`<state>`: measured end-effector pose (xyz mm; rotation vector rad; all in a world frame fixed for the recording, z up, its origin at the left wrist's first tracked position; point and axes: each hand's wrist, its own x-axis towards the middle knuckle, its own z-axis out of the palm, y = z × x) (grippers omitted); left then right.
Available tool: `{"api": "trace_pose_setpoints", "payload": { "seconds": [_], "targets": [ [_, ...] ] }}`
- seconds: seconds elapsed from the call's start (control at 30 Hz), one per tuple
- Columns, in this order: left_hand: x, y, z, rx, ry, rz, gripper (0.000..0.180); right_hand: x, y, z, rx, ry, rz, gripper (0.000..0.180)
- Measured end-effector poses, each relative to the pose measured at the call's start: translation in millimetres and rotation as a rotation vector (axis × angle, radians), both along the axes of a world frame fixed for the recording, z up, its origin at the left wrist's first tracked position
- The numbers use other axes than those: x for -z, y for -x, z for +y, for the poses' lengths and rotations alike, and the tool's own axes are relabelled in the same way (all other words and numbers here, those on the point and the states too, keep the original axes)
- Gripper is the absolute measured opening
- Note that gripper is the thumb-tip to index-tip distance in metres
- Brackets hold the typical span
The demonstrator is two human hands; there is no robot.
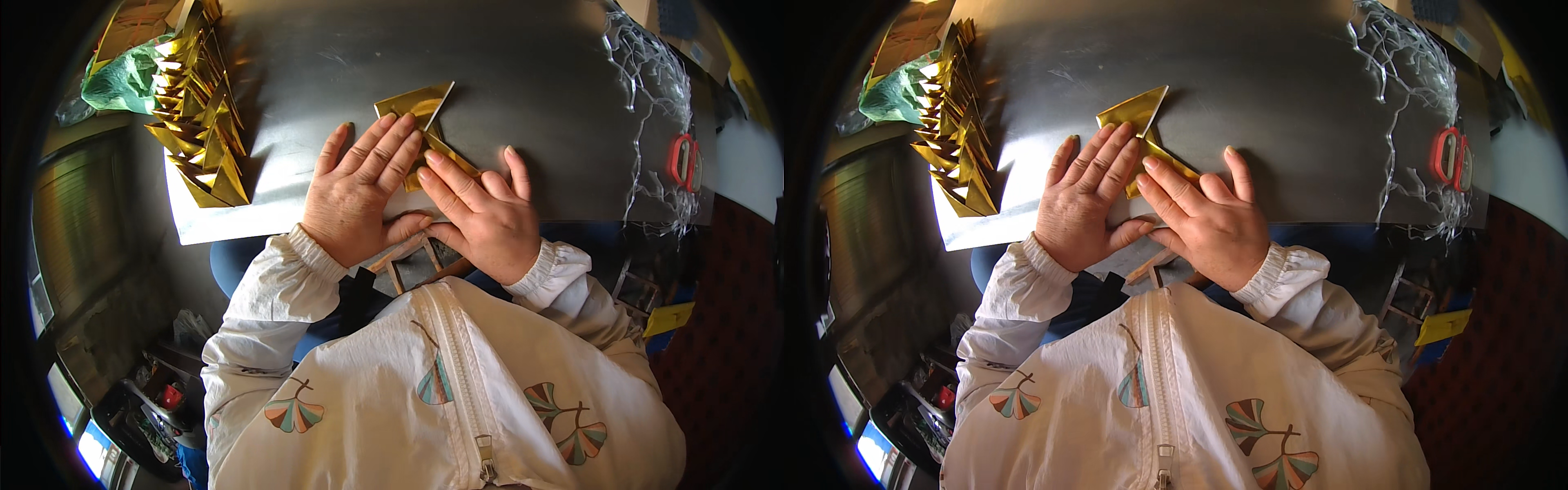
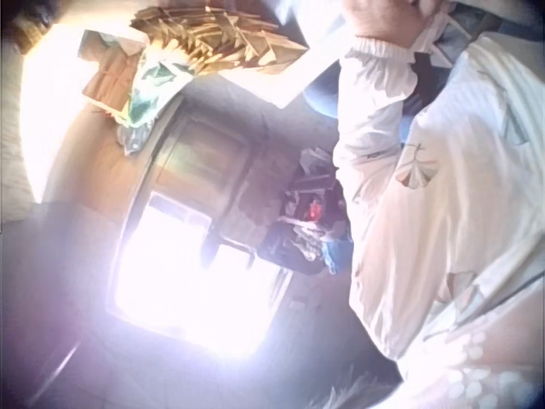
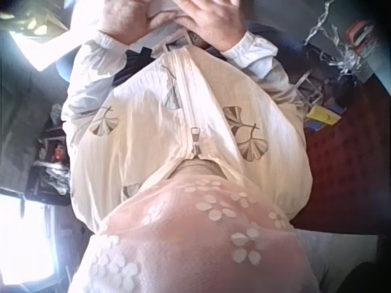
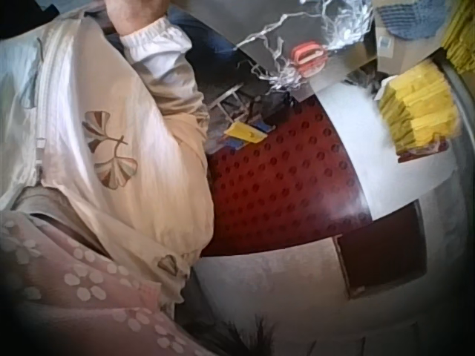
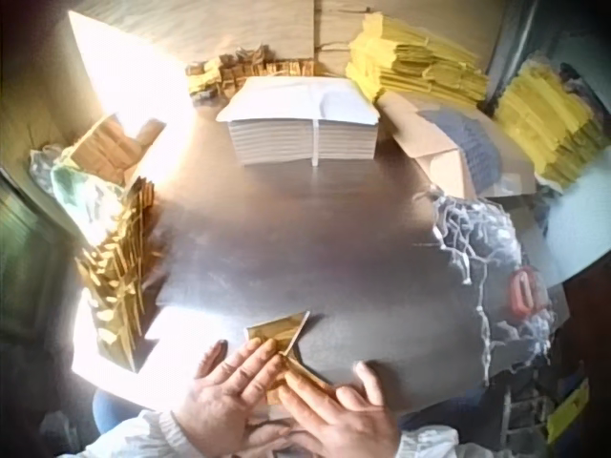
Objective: The person folds a sheet of gold paper by hand into a triangular origami shape, then places it into a stack of similar folded pieces. The person repeats the folding process with another sheet.
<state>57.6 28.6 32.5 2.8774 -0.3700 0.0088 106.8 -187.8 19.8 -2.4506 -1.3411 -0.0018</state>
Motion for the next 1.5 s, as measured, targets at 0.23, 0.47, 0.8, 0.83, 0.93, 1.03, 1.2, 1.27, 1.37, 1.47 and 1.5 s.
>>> {"api": "trace_pose_setpoints", "payload": {
  "seconds": [0.23, 0.47, 0.8, 0.83, 0.93, 1.03, 1.2, 1.27, 1.37, 1.47, 1.5],
  "targets": [
    [5, 7, -5, 0.002, -0.022, 0.000, 0.109, -8, 1, -46, 0.319, 0.134, -0.035, 0.074],
    [7, 8, -7, -0.029, -0.013, -0.049, 0.104, -13, 23, -13, 0.155, -0.075, 0.005, 0.075],
    [31, 41, -47, -0.195, -0.061, -0.331, 0.064, 3, 25, -37, 0.246, 0.001, -0.122, 0.058],
    [33, 46, -51, -0.201, -0.092, -0.356, 0.062, 0, 22, -44, 0.283, 0.014, -0.143, 0.059],
    [29, 51, -53, -0.200, -0.155, -0.421, 0.050, -12, 15, -65, 0.490, 0.090, -0.119, 0.075],
    [14, 51, -44, -0.150, -0.012, -0.444, 0.040, -22, 19, -69, 0.426, -0.135, 0.078, 0.075],
    [-14, 65, -34, -0.501, 1.620, -0.169, 0.038, -37, 33, -21, 0.313, -0.734, 1.129, 0.055],
    [-20, 72, -32, -0.566, 1.806, -0.097, 0.039, -41, 31, 6, 0.186, -0.845, 1.324, 0.043],
    [-22, 86, -27, -0.635, 1.939, -0.038, 0.038, -45, 26, 34, 0.173, -0.755, 1.440, 0.025],
    [-18, 100, -16, -0.643, 2.043, -0.042, 0.032, -42, 30, 54, 0.164, -0.764, 1.437, 0.016],
    [-16, 104, -9, -0.684, 2.006, -0.050, 0.029, -41, 30, 59, 0.175, -0.749, 1.440, 0.016]
  ]
}}
